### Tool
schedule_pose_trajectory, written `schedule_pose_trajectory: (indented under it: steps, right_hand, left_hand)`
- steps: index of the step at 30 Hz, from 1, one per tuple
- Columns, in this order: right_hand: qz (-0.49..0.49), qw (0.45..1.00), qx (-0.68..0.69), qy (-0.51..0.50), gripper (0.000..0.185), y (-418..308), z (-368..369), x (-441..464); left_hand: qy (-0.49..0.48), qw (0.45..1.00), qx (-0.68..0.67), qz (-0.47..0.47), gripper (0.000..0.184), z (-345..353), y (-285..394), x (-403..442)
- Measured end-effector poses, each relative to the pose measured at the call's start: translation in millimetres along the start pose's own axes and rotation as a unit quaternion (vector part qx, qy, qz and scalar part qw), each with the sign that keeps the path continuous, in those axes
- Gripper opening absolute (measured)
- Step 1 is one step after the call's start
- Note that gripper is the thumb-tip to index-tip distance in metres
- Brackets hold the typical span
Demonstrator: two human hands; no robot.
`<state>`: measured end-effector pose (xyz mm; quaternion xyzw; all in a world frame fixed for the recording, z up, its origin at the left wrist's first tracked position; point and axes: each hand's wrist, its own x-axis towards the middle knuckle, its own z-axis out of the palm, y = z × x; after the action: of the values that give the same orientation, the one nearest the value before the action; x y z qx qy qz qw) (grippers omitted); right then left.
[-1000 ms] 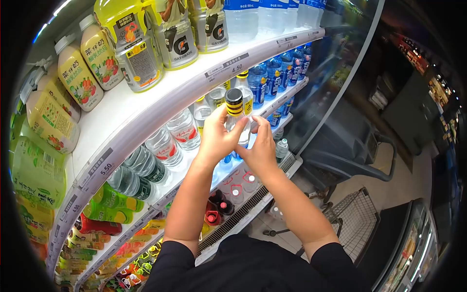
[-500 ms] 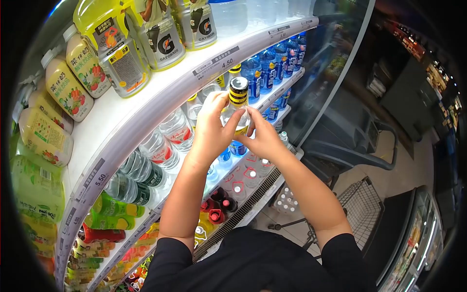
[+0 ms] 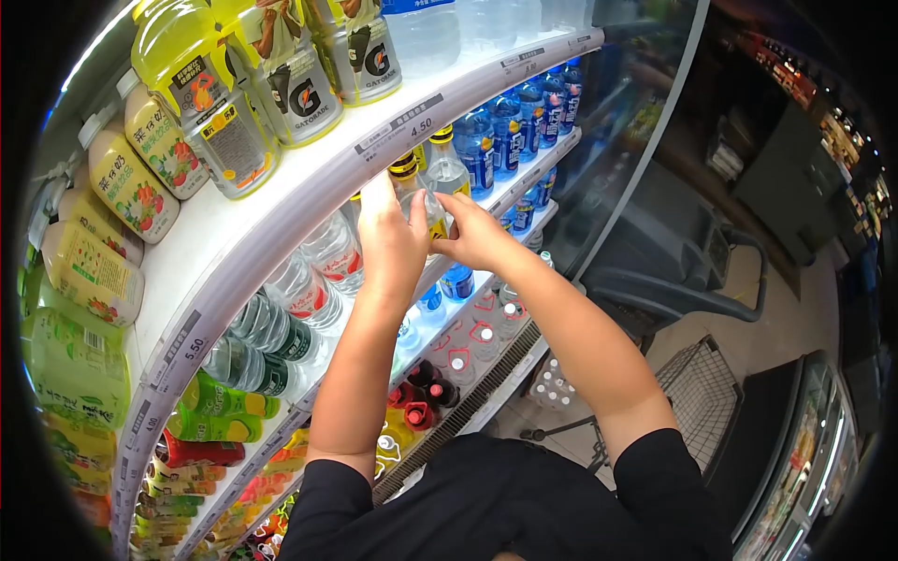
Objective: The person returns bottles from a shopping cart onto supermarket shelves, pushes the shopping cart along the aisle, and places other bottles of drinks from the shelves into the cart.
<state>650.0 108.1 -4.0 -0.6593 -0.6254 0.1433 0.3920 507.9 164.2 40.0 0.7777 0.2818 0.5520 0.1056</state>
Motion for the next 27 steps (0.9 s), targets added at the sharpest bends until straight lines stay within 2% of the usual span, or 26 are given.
schedule_pose_trajectory:
  steps: [3, 7, 10, 12, 13, 15, 17, 19, 21, 22, 24, 27]
  right_hand:
    - [-0.002, 1.0, 0.002, -0.011, 0.09, 1, -3, 2]
    - [0.055, 0.998, 0.036, -0.006, 0.088, 1, -3, 3]
    - [0.027, 0.998, 0.051, 0.005, 0.079, 5, -1, -2]
    - [-0.012, 0.998, 0.055, 0.041, 0.062, 5, -6, -12]
    - [-0.01, 0.998, 0.053, 0.044, 0.062, 0, -13, -20]
    - [-0.03, 0.994, 0.033, 0.102, 0.052, -5, -33, -46]
    - [0.0, 0.994, 0.015, 0.109, 0.049, 2, -56, -83]
    - [0.045, 0.992, -0.011, 0.119, 0.043, 20, -80, -134]
    - [0.108, 0.985, -0.028, 0.13, 0.044, 37, -107, -203]
    - [0.151, 0.979, -0.033, 0.136, 0.047, 43, -120, -244]
    - [0.272, 0.939, -0.018, 0.209, 0.051, 50, -139, -340]
    - [0.457, 0.846, -0.088, 0.26, 0.057, 56, -151, -525]
  left_hand:
    - [-0.05, 0.995, -0.064, -0.053, 0.061, -1, 2, -1]
    - [-0.033, 0.999, -0.02, 0.003, 0.074, 3, -4, -8]
    - [-0.035, 0.999, -0.002, 0.033, 0.076, -2, 2, -12]
    - [-0.018, 1.0, -0.011, 0.023, 0.079, -5, 8, -23]
    - [-0.019, 0.999, -0.015, 0.025, 0.079, -6, 15, -34]
    - [-0.002, 0.996, -0.038, 0.078, 0.083, -9, 41, -72]
    - [-0.097, 0.983, -0.109, 0.107, 0.075, -10, 83, -123]
    - [-0.205, 0.941, -0.254, 0.086, 0.062, 2, 117, -180]
    - [-0.282, 0.884, -0.356, 0.111, 0.049, 15, 145, -229]
    - [-0.33, 0.845, -0.394, 0.15, 0.044, 20, 154, -252]
    - [-0.395, 0.775, -0.448, 0.207, 0.04, 34, 172, -291]
    - [-0.522, 0.689, -0.454, 0.215, 0.057, 53, 203, -334]
